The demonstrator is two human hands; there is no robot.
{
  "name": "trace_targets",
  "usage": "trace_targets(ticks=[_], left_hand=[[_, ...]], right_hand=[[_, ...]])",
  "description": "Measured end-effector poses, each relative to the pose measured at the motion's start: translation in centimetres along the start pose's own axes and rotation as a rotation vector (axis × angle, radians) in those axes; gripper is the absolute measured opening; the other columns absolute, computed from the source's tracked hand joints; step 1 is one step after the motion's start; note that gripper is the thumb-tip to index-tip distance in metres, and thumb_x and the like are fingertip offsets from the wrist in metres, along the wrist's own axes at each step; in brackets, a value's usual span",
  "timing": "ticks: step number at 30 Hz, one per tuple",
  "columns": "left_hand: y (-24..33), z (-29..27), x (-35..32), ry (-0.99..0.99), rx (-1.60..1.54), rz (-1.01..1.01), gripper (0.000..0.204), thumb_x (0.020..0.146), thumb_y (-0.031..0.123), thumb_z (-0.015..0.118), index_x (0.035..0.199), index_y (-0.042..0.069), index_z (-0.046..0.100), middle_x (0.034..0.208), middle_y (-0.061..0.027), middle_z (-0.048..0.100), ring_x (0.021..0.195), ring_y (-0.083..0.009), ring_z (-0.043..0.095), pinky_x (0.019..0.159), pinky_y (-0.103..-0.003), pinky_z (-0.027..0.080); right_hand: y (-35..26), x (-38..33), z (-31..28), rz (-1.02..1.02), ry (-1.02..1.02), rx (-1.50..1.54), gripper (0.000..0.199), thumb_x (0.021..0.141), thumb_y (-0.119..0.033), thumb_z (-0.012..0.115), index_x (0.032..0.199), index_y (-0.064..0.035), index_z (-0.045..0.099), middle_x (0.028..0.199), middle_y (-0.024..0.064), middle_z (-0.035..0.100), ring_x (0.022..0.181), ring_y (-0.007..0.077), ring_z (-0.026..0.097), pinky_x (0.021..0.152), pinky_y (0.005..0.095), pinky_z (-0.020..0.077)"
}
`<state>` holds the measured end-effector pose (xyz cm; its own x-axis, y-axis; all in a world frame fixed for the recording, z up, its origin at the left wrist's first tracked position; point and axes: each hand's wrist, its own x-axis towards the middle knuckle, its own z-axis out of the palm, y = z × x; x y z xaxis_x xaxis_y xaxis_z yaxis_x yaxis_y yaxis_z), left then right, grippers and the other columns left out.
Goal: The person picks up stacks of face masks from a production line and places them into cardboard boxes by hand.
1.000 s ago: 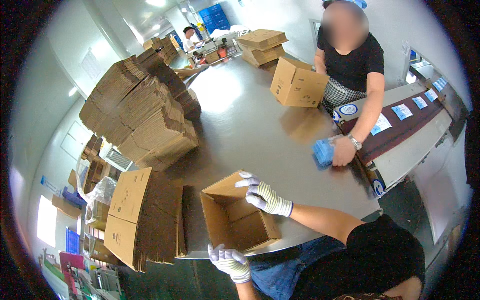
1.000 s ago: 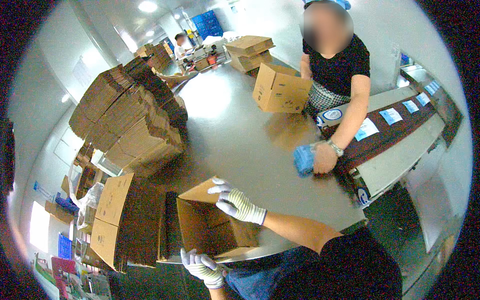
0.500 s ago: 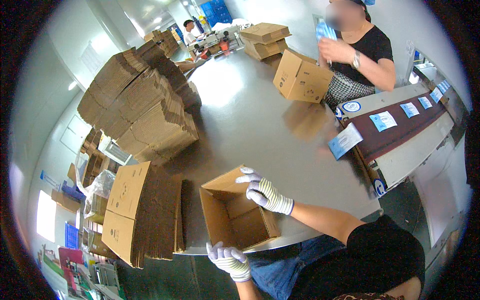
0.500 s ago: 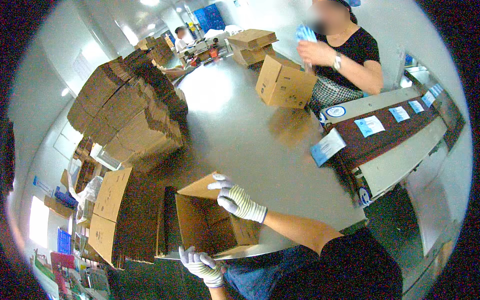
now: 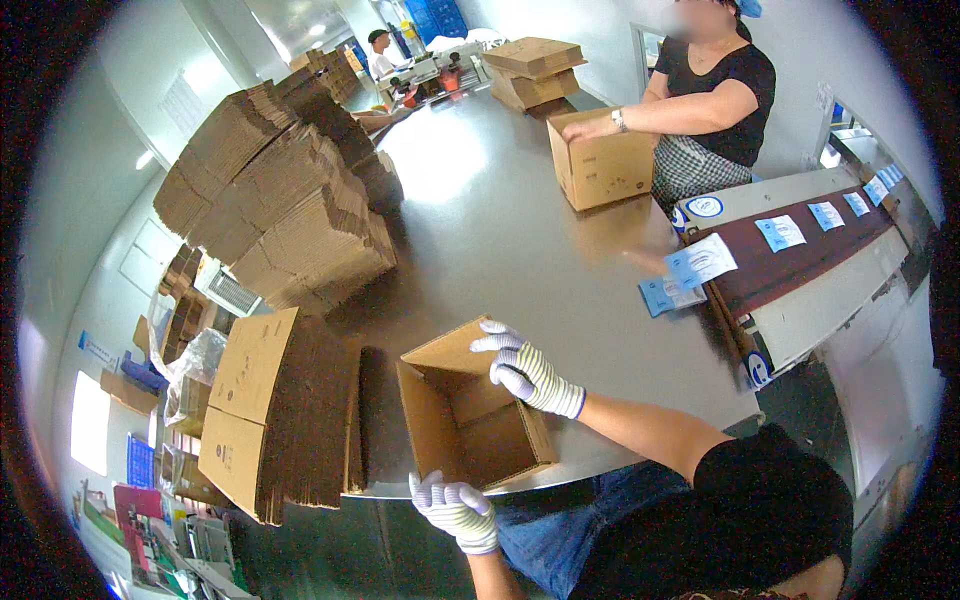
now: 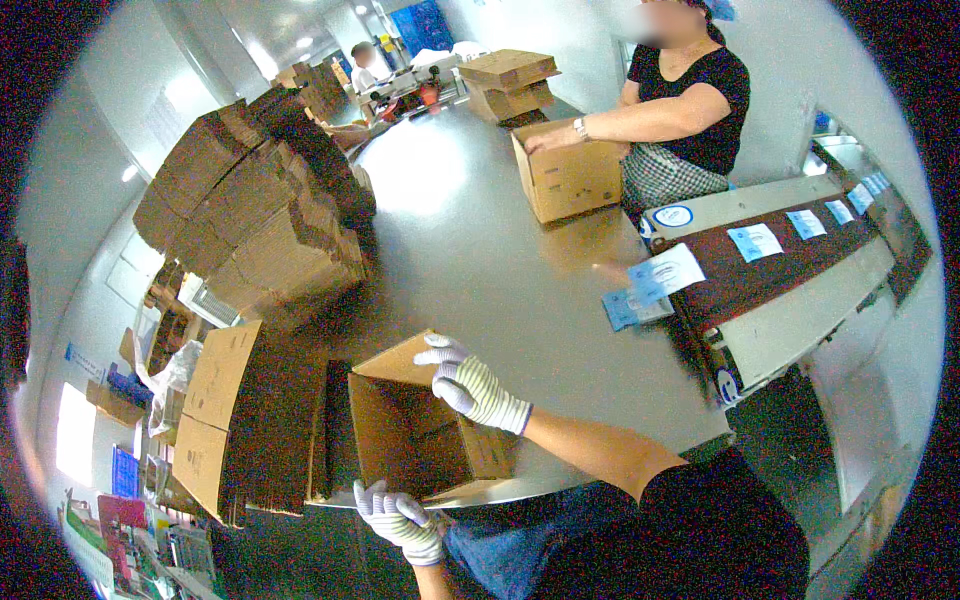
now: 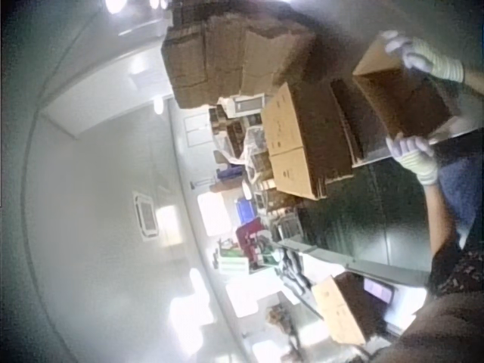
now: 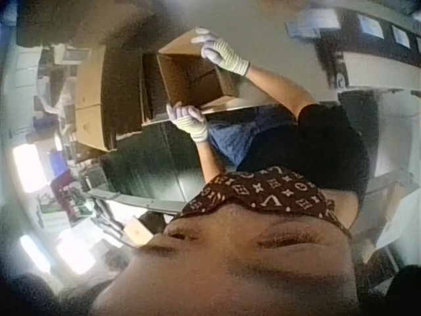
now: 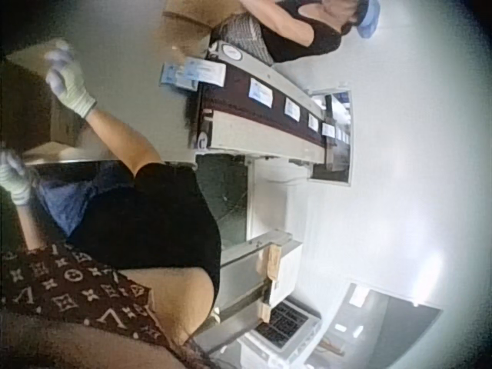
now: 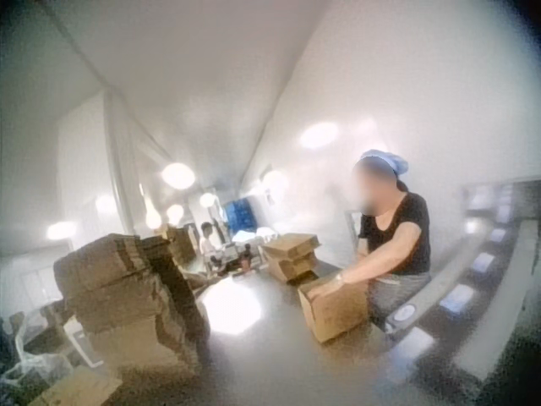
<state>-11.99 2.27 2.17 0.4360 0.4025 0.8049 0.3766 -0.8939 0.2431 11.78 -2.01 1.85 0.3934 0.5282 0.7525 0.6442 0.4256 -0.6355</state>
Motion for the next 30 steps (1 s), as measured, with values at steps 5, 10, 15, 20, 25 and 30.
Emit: trace_targets(ticks=[5, 10, 15, 20, 25, 30], left_hand=[[0.2, 0.4, -0.3, -0.02, -0.028, -0.018, 0.013, 0.079, 0.016, 0.048, 0.067, 0.014, 0.044, 0.085, -0.0103, 0.053, 0.099, -0.0325, 0.052, 0.097, -0.049, 0.038], [0.5, -0.2, -0.2, -0.011, 0.095, 0.048, 0.03, 0.093, 0.024, 0.039, 0.068, 0.009, 0.047, 0.096, -0.0139, 0.059, 0.113, -0.038, 0.05, 0.095, -0.052, 0.039], [2.3, -1.5, 0.9, -0.253, 0.108, 0.239, 0.023, 0.082, 0.029, 0.058, 0.078, 0.009, 0.046, 0.068, -0.0097, 0.045, 0.07, -0.0307, 0.051, 0.101, -0.055, 0.037], [2.7, -1.4, 1.1, -0.314, 0.15, 0.174, 0.028, 0.08, 0.031, 0.062, 0.074, 0.009, 0.046, 0.061, -0.008, 0.044, 0.062, -0.0297, 0.051, 0.098, -0.054, 0.039], [2.8, -1.4, 0.6, -0.256, 0.16, 0.148, 0.027, 0.08, 0.03, 0.061, 0.068, 0.01, 0.046, 0.059, -0.0074, 0.043, 0.061, -0.0294, 0.05, 0.098, -0.053, 0.04], [2.7, -1.7, 0.8, -0.26, 0.166, 0.122, 0.028, 0.079, 0.029, 0.059, 0.067, 0.008, 0.045, 0.06, -0.0091, 0.045, 0.061, -0.0309, 0.051, 0.1, -0.052, 0.039]], right_hand=[[0.3, -0.1, -0.3, -0.023, -0.014, -0.054, 0.015, 0.085, -0.007, 0.05, 0.072, -0.0057, 0.055, 0.123, 0.011, 0.057, 0.13, 0.0364, 0.038, 0.109, 0.0446, 0.031], [0.9, -0.1, -0.2, -0.044, -0.033, 0.0, 0.014, 0.087, -0.009, 0.05, 0.074, -0.0058, 0.056, 0.126, 0.0119, 0.055, 0.132, 0.0362, 0.036, 0.11, 0.0452, 0.0291], [1.9, 1.1, 0.5, -0.063, -0.064, 0.081, 0.013, 0.085, -0.01, 0.055, 0.073, -0.0051, 0.058, 0.12, 0.0136, 0.057, 0.127, 0.0353, 0.042, 0.109, 0.044, 0.0297], [2.7, -0.2, 1.8, 0.063, 0.02, 0.199, 0.031, 0.094, -0.017, 0.05, 0.124, -0.0081, 0.049, 0.133, 0.0193, 0.048, 0.129, 0.0341, 0.04, 0.109, 0.0402, 0.0306], [3.6, -6.3, -1.0, 0.551, -0.253, 0.189, 0.048, 0.094, -0.031, 0.054, 0.13, -0.0012, 0.045, 0.125, 0.0181, 0.054, 0.118, 0.0268, 0.051, 0.101, 0.0373, 0.0386], [3.0, -9.7, -7.6, 0.591, -0.494, -0.118, 0.038, 0.091, -0.03, 0.057, 0.116, -0.0006, 0.054, 0.111, 0.0193, 0.061, 0.101, 0.0337, 0.06, 0.088, 0.0423, 0.0478]])
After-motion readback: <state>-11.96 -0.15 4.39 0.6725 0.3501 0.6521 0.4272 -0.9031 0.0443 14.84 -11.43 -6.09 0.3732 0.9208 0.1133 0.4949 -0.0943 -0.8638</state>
